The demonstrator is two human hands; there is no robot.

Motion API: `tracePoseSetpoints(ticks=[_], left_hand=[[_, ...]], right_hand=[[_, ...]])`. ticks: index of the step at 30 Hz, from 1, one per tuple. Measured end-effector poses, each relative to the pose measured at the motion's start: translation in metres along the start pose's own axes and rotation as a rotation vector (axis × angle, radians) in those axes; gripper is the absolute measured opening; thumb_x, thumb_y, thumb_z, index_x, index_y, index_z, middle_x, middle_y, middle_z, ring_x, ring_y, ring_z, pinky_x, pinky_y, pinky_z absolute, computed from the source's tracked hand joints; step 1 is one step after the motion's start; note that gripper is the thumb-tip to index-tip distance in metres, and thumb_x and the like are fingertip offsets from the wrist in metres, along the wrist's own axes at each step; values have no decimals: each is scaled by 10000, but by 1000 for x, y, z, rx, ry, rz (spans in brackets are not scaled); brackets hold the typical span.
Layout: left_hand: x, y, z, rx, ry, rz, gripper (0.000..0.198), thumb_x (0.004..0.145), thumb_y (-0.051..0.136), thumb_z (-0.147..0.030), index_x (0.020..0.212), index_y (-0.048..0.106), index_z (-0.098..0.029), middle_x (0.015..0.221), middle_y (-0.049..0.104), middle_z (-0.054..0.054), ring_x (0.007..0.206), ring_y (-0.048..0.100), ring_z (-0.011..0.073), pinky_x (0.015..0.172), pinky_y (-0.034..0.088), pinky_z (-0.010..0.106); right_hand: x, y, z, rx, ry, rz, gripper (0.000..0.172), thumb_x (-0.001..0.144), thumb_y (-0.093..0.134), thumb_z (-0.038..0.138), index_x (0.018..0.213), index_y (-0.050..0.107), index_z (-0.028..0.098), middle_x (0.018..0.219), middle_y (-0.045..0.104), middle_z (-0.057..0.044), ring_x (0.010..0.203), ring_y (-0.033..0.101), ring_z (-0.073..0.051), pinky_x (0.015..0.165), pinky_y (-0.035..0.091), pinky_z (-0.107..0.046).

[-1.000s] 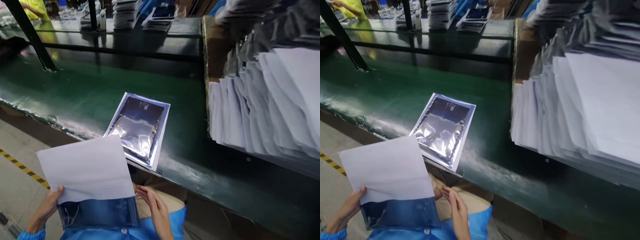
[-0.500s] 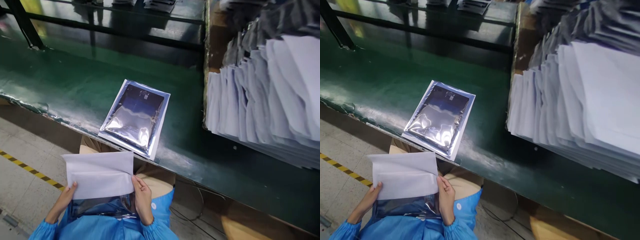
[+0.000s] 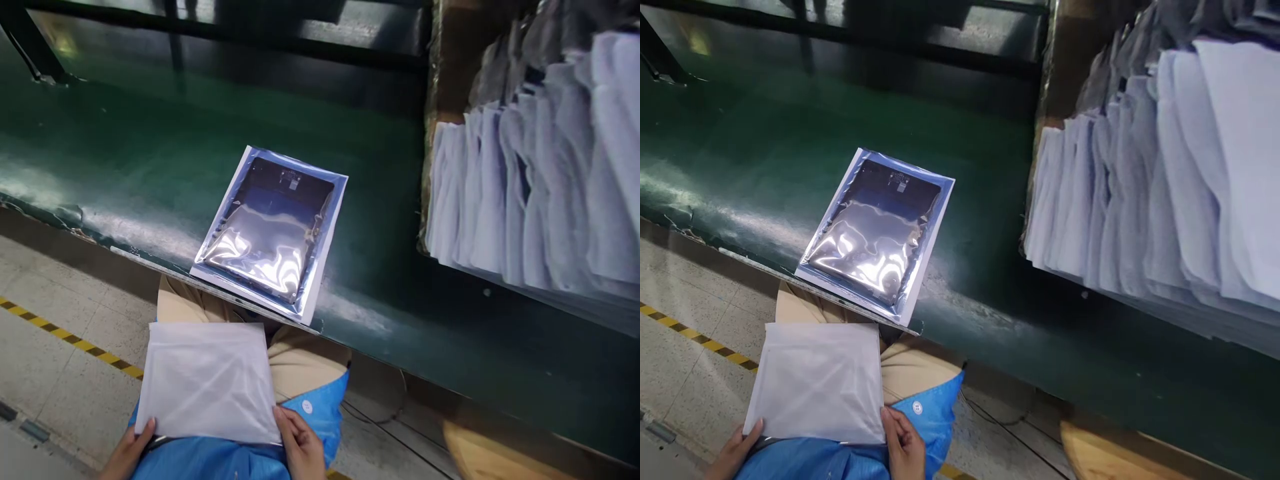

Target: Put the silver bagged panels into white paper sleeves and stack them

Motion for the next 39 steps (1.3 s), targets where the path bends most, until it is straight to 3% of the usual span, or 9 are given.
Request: tracePoseSetpoints(ticks=[4,8,12,15,19,25,28,33,39], left_hand=[[3,-9,-16,-82,17,-6,537,535,736,-652,816,726,-194,971,742,97,1150,559,364,1047,388,442],[40,-18,-54,-348,143,-78,628,444,849,-532,937,694,-176,1126,698,103,1278,442,354,1114,282,446],[75,-5,-88,-478,208,-38,728,619,612,-742,1054,647,-160,1141,688,114,1181,549,324,1005,430,428],[79,8,-99,-512,176,-1,704,731,472,-747,1052,648,-146,1027,723,127,1023,649,319,870,519,427],[66,10,-89,-491,120,-88,668,776,422,-731,1005,652,-148,913,737,122,871,697,277,741,554,375],[50,3,-68,-411,158,-306,629,527,697,-714,796,631,-150,684,702,53,664,660,213,537,496,261],[40,7,-68,-378,169,-326,608,479,725,-696,717,630,-144,569,652,29,561,612,195,475,460,254],[27,13,-66,-322,157,-356,611,450,723,-703,676,634,-142,539,626,18,541,576,173,454,427,235],[29,15,-50,-265,72,-281,615,465,713,-713,716,630,-157,589,667,48,631,639,231,483,466,265]], right_hand=[[6,8,11,-9,-63,90,448,715,655,596,915,730,201,931,747,-70,900,659,-261,816,508,-345],[25,25,31,62,-39,291,482,668,745,516,1040,671,219,1057,723,-82,1030,639,-279,915,476,-390],[63,40,41,63,-6,220,518,598,761,564,965,698,203,1011,731,-70,1007,631,-276,902,466,-380],[89,57,46,101,-21,136,499,626,702,621,905,711,206,1031,724,-49,1046,598,-253,908,446,-336],[91,74,51,166,-22,166,455,652,693,609,837,717,194,861,747,-45,842,653,-231,774,493,-318],[68,59,43,157,16,158,432,670,697,569,905,718,207,815,756,-51,724,674,-232,693,524,-352],[60,50,37,80,-26,93,445,662,703,564,901,716,190,848,757,-70,782,668,-258,718,511,-368],[55,43,33,-66,-128,9,442,683,702,525,956,710,178,1020,729,-99,1018,596,-301,933,401,-400],[53,36,26,-95,-88,163,454,691,660,597,837,708,170,721,716,-53,699,630,-241,646,486,-328]])
Point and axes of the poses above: each hand's wrist, its own x-axis towards the middle knuckle, its own y-axis out of the palm, z = x × y, the point moved 3 cm from there along x, towards the middle knuckle
